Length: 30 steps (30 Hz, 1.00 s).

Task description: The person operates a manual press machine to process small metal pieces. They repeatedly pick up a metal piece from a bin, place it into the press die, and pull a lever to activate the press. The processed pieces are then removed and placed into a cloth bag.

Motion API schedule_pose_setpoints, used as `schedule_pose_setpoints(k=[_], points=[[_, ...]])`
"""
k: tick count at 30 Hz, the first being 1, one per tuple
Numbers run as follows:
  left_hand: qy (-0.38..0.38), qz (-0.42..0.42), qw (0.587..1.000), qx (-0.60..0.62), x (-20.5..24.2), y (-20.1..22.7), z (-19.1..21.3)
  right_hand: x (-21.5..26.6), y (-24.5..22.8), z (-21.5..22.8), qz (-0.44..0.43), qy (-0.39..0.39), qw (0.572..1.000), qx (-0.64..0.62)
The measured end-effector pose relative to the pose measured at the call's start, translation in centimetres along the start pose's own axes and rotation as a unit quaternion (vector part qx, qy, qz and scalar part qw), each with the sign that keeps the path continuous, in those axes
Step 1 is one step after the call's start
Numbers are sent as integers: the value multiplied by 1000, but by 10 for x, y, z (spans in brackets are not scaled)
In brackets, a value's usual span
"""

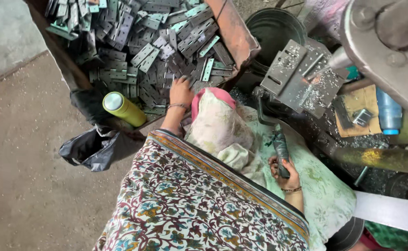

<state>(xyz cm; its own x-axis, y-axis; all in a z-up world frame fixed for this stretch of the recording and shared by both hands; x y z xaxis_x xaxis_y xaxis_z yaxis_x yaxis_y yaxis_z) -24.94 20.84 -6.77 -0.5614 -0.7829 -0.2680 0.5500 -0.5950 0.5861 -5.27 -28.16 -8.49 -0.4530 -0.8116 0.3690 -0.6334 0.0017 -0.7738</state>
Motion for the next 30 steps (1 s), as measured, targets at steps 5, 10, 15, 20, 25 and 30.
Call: schedule_pose_setpoints(k=[5, 10, 15, 20, 25, 30], points=[[-41, 136, 989, -39, 35, -75, -23, -5, 6, 7, -11, -41, 998, -38], [29, 42, 998, -38, 7, -77, -48, -6, 2, 1, -9, -57, 998, -39], [29, 122, 991, -47, -25, -68, -71, -10, -1, -1, -12, -43, 999, -28], [72, 220, 973, 12, -33, -70, -78, -11, -1, -3, -8, -30, 999, -10], [161, 153, 972, 75, -35, -65, -66, -15, -3, 0, -16, -35, 999, -16], [122, 54, 991, -3, -52, -37, -29, -9, 3, 8, 2, -28, 1000, -11]])
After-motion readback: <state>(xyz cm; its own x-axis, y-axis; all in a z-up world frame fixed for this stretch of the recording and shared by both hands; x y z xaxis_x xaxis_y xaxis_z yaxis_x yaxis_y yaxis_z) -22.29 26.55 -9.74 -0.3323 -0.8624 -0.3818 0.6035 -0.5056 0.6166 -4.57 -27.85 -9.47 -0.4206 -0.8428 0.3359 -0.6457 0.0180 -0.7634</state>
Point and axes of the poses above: each hand's wrist, its own x-axis away from the middle knuckle, its own z-axis out of the back of the hand, y = z × x, the point moved 4 cm from there along -x, towards the middle knuckle, and after that the axes turned 3 degrees about x, right-handed, at the moved point
